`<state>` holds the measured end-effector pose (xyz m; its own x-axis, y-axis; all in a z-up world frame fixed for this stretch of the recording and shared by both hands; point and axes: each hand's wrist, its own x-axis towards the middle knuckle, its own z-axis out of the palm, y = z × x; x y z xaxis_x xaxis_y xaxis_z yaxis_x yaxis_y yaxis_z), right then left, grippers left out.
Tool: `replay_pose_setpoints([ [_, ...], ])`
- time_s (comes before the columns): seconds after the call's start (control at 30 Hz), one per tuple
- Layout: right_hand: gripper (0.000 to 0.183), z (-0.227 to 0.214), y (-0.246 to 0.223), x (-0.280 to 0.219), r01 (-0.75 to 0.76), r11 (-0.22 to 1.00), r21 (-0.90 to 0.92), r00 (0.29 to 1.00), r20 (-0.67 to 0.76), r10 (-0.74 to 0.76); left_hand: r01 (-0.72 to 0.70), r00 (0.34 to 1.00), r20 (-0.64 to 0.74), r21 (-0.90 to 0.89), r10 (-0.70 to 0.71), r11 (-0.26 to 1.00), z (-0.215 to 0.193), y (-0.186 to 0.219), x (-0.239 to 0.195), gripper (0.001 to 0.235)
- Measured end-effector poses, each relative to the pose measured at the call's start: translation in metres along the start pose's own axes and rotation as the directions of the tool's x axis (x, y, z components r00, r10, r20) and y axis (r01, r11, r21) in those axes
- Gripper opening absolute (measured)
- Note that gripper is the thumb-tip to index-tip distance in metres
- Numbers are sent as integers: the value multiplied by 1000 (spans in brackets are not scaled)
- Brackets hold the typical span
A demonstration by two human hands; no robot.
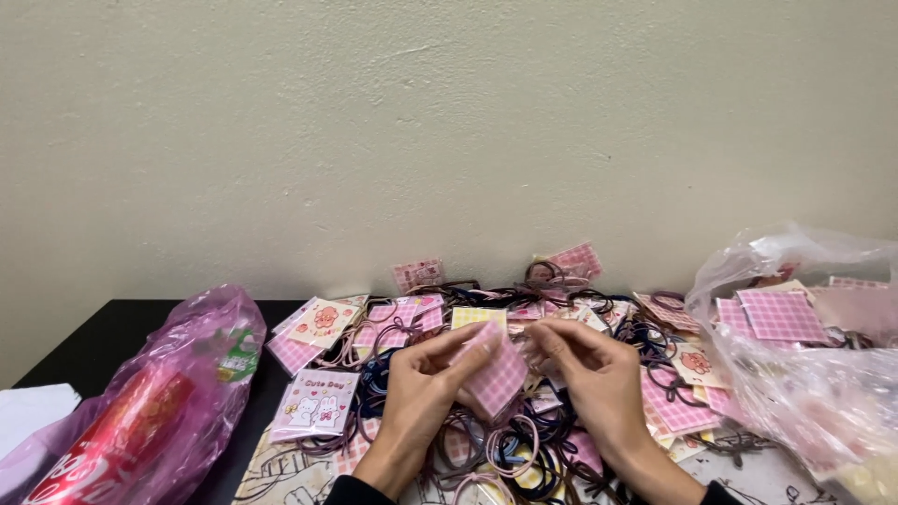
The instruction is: The person repeatedly picks up small patterned paper cards and hair ties from a table, wraps each hair tie around a card, and places the assembled unit aside. The process is repeated for multiple items throughout the clip.
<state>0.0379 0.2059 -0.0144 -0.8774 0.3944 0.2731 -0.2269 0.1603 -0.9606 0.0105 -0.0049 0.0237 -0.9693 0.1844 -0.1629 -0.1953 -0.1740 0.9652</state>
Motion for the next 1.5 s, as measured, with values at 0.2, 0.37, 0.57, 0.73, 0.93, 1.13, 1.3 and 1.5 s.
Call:
replay_pose_setpoints([
  [0.2,26,0,-14,2,129,980,-154,978,184,-100,-2,1000,24,83,0,997,-2,-7,0,35],
  [0.37,25,-10,-82,15,-173,955,-241,966,146,212,36,999,32,-5,-35,999,-2,-7,2,41],
  [0.57,20,-37,-144,20,9,446,-895,728,311,611,14,1000,15,18,-14,1000,-4,-9,4,30],
  [0.73,18,-33,-151,9,168,193,-967,624,256,738,-36,998,48,-47,38,998,-6,-12,3,24],
  [0.93,25,-43,-108,16,412,288,-864,505,480,718,-2,999,52,-112,8,994,-6,-10,1,26],
  [1.13,16,-39,-98,13,446,287,-848,469,495,732,-43,998,42,-73,46,996,-6,-8,-1,27],
  [1.3,16,-33,-137,9,466,378,-800,503,591,631,-80,991,95,-139,94,987,-9,-17,5,19],
  [1.5,13,-48,-156,10,450,464,-763,620,641,453,-52,995,75,-87,58,995,-8,-11,2,27],
])
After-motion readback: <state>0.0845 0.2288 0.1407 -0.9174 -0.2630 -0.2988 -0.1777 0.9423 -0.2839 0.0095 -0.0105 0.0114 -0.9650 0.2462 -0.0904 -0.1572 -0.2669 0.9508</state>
